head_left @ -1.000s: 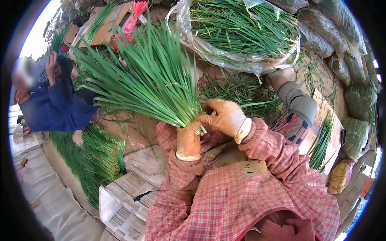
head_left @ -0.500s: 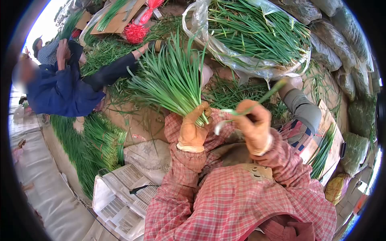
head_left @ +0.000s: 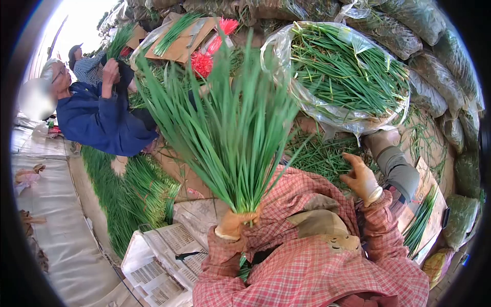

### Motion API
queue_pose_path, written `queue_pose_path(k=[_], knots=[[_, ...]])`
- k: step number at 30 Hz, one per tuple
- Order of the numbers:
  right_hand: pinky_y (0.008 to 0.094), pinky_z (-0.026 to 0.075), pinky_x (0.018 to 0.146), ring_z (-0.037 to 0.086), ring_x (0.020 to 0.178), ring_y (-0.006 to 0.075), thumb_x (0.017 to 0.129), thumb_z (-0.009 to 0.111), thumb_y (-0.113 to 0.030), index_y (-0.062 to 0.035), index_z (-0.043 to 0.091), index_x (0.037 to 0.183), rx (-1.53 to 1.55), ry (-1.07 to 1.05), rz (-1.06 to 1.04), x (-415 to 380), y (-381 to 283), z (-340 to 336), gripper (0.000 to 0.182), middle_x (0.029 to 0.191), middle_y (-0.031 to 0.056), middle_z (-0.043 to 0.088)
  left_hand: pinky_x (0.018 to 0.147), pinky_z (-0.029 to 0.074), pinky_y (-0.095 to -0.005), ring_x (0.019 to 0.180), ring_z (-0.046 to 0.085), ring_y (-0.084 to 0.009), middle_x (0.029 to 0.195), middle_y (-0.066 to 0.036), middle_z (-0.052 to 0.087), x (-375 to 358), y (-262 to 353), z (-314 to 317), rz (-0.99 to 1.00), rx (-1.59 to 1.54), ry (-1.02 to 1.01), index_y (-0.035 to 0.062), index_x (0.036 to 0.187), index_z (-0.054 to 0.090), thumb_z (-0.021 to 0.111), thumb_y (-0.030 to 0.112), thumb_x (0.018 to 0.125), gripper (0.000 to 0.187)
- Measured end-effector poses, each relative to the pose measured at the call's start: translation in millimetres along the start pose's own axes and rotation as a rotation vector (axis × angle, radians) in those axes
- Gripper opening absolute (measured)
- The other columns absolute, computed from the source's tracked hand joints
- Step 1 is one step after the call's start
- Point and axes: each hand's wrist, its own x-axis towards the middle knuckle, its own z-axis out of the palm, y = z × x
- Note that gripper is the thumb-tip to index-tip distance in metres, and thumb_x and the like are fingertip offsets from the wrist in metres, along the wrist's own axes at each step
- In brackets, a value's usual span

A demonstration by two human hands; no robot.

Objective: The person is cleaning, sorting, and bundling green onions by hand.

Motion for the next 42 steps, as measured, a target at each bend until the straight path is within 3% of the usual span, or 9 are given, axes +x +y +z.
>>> queue_pose_path(k=[7,14,15,18,20,27,29,34,42], knots=[[0.0385,0.047,0.069,0.059,0.079,0.0299,0.074,0.061,-0.026,-0.0060,0.055,0.105,-0.095,-0.137,-0.239,4,-6,31,0.037,0.092,0.0153,0.059,0.046,0.041,-0.0241,0.056,0.053,-0.0126,0.070,-0.004,0.058,-51,2,-20,-0.145,0.262,0.243,0.0021,0.091,0.058,0.068,0.005,0.067,0.027],[0.0345,0.048,0.071,0.061,0.081,0.0270,0.076,0.062,-0.023,-0.0039,0.057,0.104,-0.042,-0.170,-0.131,-17,36,35,0.035,0.090,0.0164,0.060,0.059,0.046,-0.0297,0.064,0.059,-0.0173,0.076,-0.009,0.064,-94,6,-73,-0.218,1.076,0.497,0.0013,0.091,0.060,0.065,0.005,0.065,0.026],[0.0354,0.047,0.072,0.060,0.082,0.0285,0.076,0.061,-0.023,-0.0042,0.056,0.104,0.002,-0.154,-0.120,-21,43,37,0.034,0.090,0.0168,0.060,0.063,0.046,-0.0317,0.068,0.061,-0.0223,0.078,-0.012,0.064,-94,8,-71,-0.170,1.133,0.499,0.0017,0.092,0.059,0.064,0.005,0.066,0.027],[0.0371,0.047,0.072,0.059,0.082,0.0315,0.076,0.060,-0.024,-0.0049,0.056,0.103,0.082,-0.126,-0.085,-28,52,36,0.033,0.091,0.0175,0.060,0.059,0.045,-0.0271,0.062,0.056,-0.0131,0.071,-0.004,0.062,-91,12,-57,-0.086,1.140,0.512,0.0011,0.086,0.061,0.063,0.002,0.064,0.021],[0.0371,0.047,0.071,0.059,0.081,0.0315,0.075,0.061,-0.024,-0.0050,0.057,0.102,0.070,-0.131,-0.032,-29,45,27,0.033,0.090,0.0171,0.060,0.062,0.046,-0.0306,0.068,0.060,-0.0208,0.076,-0.010,0.064,-90,10,-61,-0.094,1.169,0.498,0.0016,0.090,0.059,0.065,0.004,0.065,0.025],[0.0223,0.036,0.054,0.043,0.060,0.0061,0.079,0.063,-0.013,-0.0015,0.058,0.072,0.635,0.252,0.027,-12,-11,-19,0.014,0.062,-0.0022,0.050,0.063,0.046,-0.0310,0.069,0.060,-0.0198,0.077,-0.011,0.064,-88,-11,-91,-0.064,1.119,0.452,0.0014,0.091,0.059,0.068,0.005,0.065,0.028],[0.0244,0.041,0.060,0.051,0.063,0.0115,0.076,0.064,-0.011,-0.0022,0.058,0.072,0.541,0.445,-0.198,-2,-41,-31,0.011,0.067,0.0033,0.056,0.064,0.046,-0.0302,0.070,0.059,-0.0173,0.078,-0.010,0.064,-83,-4,-86,-0.102,1.108,0.434,0.0010,0.092,0.059,0.068,0.005,0.065,0.028],[0.0361,0.042,0.076,0.053,0.083,0.0245,0.068,0.064,-0.010,-0.0090,0.058,0.078,0.064,0.402,-0.863,60,-75,-14,0.011,0.086,0.0029,0.059,0.066,0.045,-0.0268,0.072,0.057,-0.0121,0.080,-0.004,0.063,-70,2,-80,-0.158,0.983,0.392,0.0008,0.093,0.060,0.065,0.003,0.067,0.026],[0.0388,0.041,0.072,0.054,0.081,0.0286,0.069,0.062,-0.012,-0.0096,0.057,0.078,0.047,0.404,-0.384,77,-60,11,0.010,0.077,0.0071,0.060,0.068,0.044,-0.0252,0.075,0.055,-0.0116,0.085,-0.002,0.062,-53,7,-83,-0.146,0.923,0.270,0.0006,0.093,0.061,0.063,-0.001,0.065,0.028]])
